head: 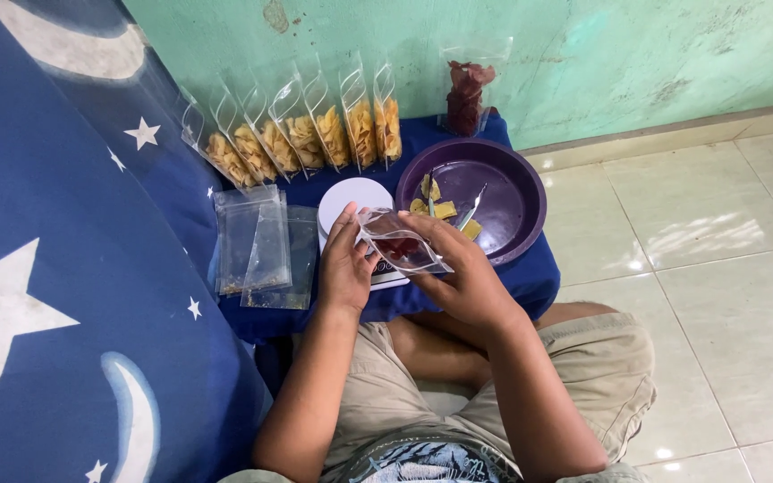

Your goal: Weighing and packaging chips into plastic bags using a digital scale.

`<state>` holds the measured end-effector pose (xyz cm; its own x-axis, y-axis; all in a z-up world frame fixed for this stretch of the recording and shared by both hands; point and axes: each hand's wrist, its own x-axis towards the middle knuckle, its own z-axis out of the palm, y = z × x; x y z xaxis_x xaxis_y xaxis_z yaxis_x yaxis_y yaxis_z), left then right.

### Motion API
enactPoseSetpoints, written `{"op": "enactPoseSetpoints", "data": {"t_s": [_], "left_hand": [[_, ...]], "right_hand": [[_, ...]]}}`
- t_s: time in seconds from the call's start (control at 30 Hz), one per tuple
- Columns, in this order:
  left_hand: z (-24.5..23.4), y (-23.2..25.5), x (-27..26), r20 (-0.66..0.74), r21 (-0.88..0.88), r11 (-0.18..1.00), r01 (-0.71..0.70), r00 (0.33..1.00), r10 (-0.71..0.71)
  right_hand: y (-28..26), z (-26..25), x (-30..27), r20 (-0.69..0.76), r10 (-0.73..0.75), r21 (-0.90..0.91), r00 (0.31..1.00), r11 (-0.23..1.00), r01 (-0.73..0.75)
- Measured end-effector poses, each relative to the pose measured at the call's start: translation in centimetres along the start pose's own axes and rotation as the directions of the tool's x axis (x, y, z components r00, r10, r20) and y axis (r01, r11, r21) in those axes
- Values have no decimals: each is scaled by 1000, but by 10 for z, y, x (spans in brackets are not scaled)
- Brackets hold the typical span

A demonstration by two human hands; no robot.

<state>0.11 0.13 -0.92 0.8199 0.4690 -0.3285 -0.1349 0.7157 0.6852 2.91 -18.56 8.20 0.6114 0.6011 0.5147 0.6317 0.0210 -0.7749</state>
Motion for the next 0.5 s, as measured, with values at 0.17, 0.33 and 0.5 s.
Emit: {"op": "enactPoseSetpoints", "data": {"t_s": [0.17, 0.33, 0.5], "left_hand": [[3, -5, -7, 48, 100, 992, -76, 996, 72], [14, -10, -19, 131, 269, 945, -185, 979, 154], [25, -10, -25, 220, 302, 913, -273, 952, 212]], "right_hand": [[2, -4, -4, 22, 16, 27, 1000, 1000, -17], [7, -8, -7, 27, 20, 20, 999, 1000, -20], [3, -14, -7, 20, 39, 52, 999, 998, -40]]}}
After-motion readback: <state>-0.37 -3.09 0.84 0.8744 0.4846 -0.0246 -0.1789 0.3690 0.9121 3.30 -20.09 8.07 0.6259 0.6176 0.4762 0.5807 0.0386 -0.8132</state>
